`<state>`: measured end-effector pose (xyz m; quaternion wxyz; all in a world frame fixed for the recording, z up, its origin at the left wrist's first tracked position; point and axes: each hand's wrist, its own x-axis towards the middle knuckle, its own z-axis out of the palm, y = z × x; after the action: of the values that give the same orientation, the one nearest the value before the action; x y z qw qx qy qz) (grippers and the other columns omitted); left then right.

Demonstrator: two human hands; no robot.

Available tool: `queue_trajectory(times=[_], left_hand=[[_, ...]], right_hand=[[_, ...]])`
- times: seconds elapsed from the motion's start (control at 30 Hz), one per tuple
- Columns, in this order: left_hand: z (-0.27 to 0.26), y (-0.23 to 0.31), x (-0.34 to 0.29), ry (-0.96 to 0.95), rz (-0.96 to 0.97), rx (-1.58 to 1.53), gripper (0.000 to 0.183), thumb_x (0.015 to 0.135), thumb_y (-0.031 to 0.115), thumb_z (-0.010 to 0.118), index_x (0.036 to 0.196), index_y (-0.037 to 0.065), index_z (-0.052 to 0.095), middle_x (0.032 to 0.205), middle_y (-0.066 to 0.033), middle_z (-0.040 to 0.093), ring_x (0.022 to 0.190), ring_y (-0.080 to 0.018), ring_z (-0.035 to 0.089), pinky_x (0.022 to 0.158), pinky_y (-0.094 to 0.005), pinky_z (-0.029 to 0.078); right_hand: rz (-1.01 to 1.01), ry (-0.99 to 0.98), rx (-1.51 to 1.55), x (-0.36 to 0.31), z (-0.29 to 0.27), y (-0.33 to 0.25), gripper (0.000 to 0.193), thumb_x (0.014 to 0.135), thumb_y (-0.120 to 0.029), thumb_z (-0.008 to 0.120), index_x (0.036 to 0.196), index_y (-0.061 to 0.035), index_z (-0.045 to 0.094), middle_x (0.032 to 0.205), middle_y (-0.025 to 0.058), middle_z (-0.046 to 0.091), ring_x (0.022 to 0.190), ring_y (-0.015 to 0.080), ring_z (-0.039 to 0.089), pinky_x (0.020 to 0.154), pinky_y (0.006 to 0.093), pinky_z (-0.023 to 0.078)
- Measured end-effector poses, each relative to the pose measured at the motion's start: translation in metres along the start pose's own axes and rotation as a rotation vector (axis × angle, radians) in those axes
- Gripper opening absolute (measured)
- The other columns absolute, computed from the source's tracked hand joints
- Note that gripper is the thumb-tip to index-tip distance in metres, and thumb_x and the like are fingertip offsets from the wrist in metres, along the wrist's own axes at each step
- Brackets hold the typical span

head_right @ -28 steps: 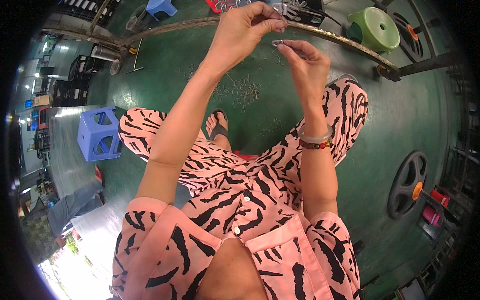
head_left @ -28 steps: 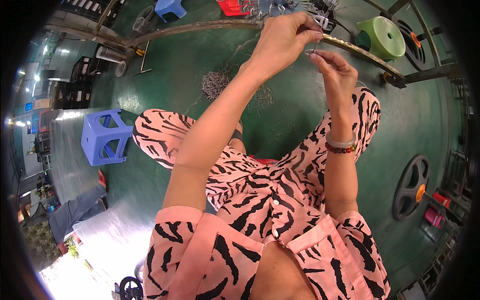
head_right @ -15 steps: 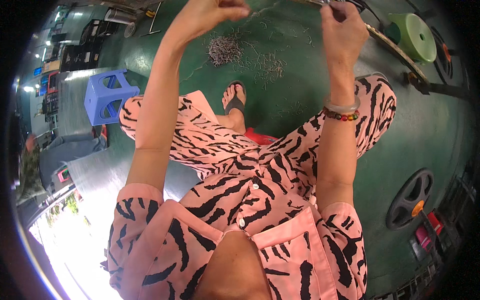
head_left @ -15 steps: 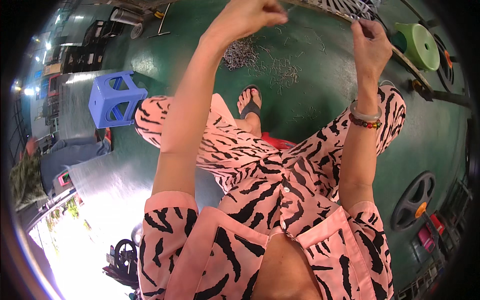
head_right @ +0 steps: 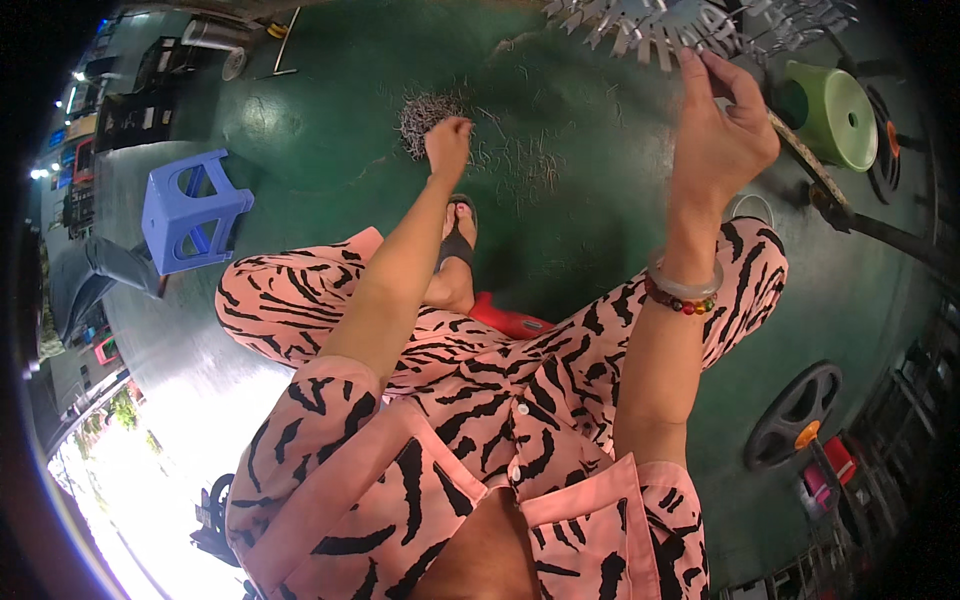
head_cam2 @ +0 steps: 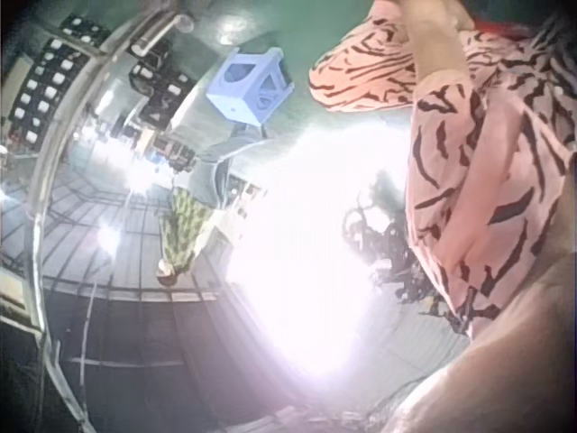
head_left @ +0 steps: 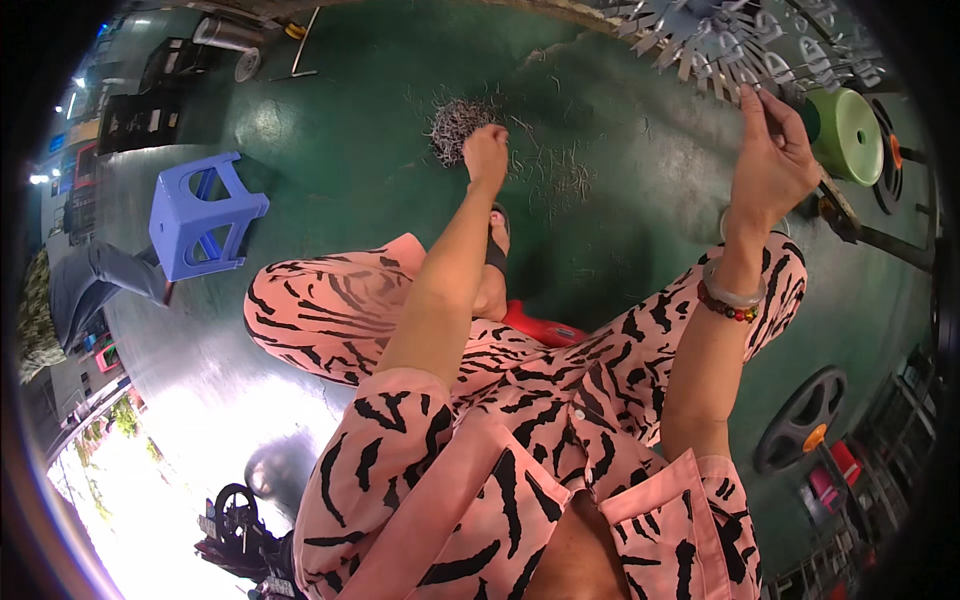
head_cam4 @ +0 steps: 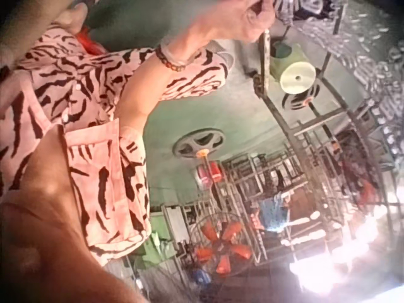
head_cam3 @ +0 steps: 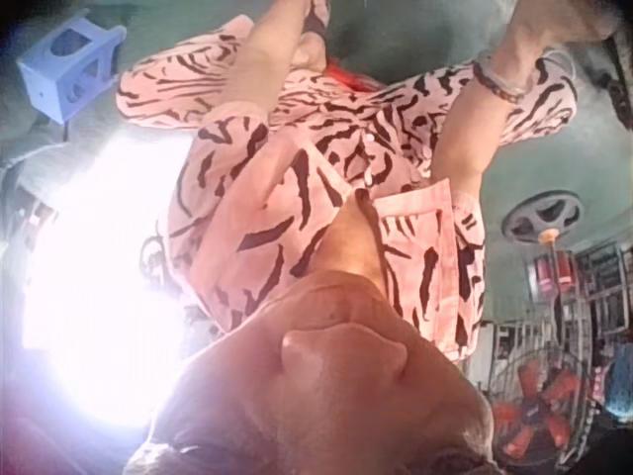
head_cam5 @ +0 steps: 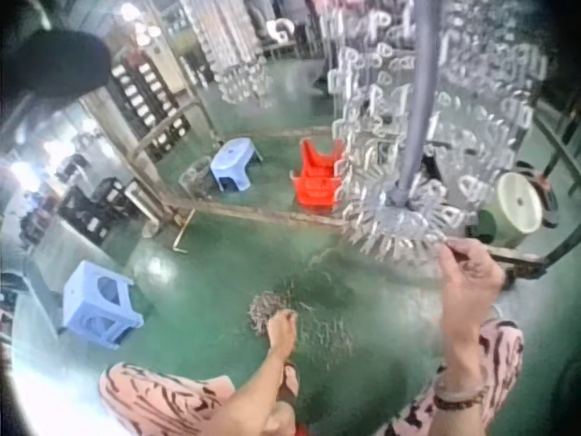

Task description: The person picks up small metal hooks from the floor and hangs them one by one onto the spokes of a large vertical circular rack.

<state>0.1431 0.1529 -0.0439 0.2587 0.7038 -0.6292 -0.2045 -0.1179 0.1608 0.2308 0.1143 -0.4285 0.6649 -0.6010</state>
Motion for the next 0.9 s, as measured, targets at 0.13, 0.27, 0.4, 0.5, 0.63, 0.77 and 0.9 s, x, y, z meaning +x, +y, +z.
queue_trajectory(times=[0.13,0.27,0.4,0.5,0.63,0.77,0.9], left_hand=[[-0.003,-0.008,-0.006,-0.054,-0.114,-0.051,0.015,0.079,0.019,0.063,0.081,0.005,0.067,0.075,-0.0165,0.065,0.075,-0.0355,0.062,0.070,-0.0432,0.048],[0.010,0.004,-0.021,-0.184,-0.065,0.043,0.019,0.079,0.021,0.063,0.080,0.002,0.064,0.080,-0.0195,0.064,0.080,-0.0377,0.062,0.072,-0.0446,0.048],[0.014,-0.005,-0.027,-0.201,-0.165,0.132,0.020,0.082,0.019,0.058,0.081,-0.001,0.061,0.085,-0.0228,0.063,0.084,-0.0399,0.061,0.074,-0.0455,0.049],[0.011,0.014,-0.031,-0.296,-0.261,0.226,0.017,0.085,0.014,0.052,0.087,-0.002,0.058,0.090,-0.0223,0.063,0.088,-0.0405,0.060,0.074,-0.0474,0.048],[0.023,0.008,-0.025,-0.034,-0.347,0.225,0.020,0.085,0.018,0.052,0.092,0.000,0.057,0.085,-0.0219,0.062,0.084,-0.0423,0.060,0.073,-0.0484,0.047],[0.003,0.035,-0.031,0.065,-0.194,-0.044,0.016,0.087,0.012,0.050,0.095,-0.001,0.053,0.081,-0.0211,0.061,0.078,-0.0369,0.062,0.072,-0.0470,0.049],[-0.019,0.100,-0.048,-0.123,-0.184,-0.601,0.016,0.086,0.005,0.051,0.098,-0.004,0.057,0.075,-0.0137,0.062,0.063,-0.0221,0.063,0.058,-0.0360,0.053]], right_hand=[[-0.137,0.100,-0.082,0.005,0.006,0.004,0.014,0.073,-0.008,0.073,0.083,0.0012,0.069,0.072,0.0051,0.067,0.063,0.0072,0.057,0.062,0.0192,0.045],[-0.233,0.151,-0.231,0.005,0.001,0.003,0.012,0.072,-0.008,0.074,0.081,-0.0001,0.070,0.073,0.0054,0.068,0.065,0.0088,0.059,0.063,0.0213,0.047],[-0.385,0.115,-0.201,0.004,0.003,0.017,0.012,0.073,-0.004,0.071,0.083,-0.0008,0.067,0.077,0.0073,0.067,0.066,0.0135,0.061,0.066,0.0254,0.047],[-0.354,0.149,-0.193,0.004,0.000,0.022,0.011,0.073,-0.005,0.071,0.083,-0.0018,0.067,0.076,0.0075,0.066,0.066,0.0160,0.062,0.067,0.0276,0.047],[-0.332,0.074,-0.160,0.004,0.012,0.012,0.011,0.074,-0.008,0.070,0.083,-0.0018,0.067,0.075,0.0082,0.066,0.065,0.0176,0.061,0.067,0.0287,0.046],[-0.148,-0.087,-0.082,0.008,0.017,0.004,0.014,0.076,-0.009,0.068,0.086,0.0009,0.067,0.075,0.0105,0.066,0.064,0.0173,0.061,0.065,0.0286,0.046],[-0.101,-0.170,-0.059,0.009,0.014,0.000,0.018,0.076,-0.010,0.066,0.090,0.0031,0.066,0.075,0.0117,0.066,0.065,0.0161,0.062,0.064,0.0295,0.047]])
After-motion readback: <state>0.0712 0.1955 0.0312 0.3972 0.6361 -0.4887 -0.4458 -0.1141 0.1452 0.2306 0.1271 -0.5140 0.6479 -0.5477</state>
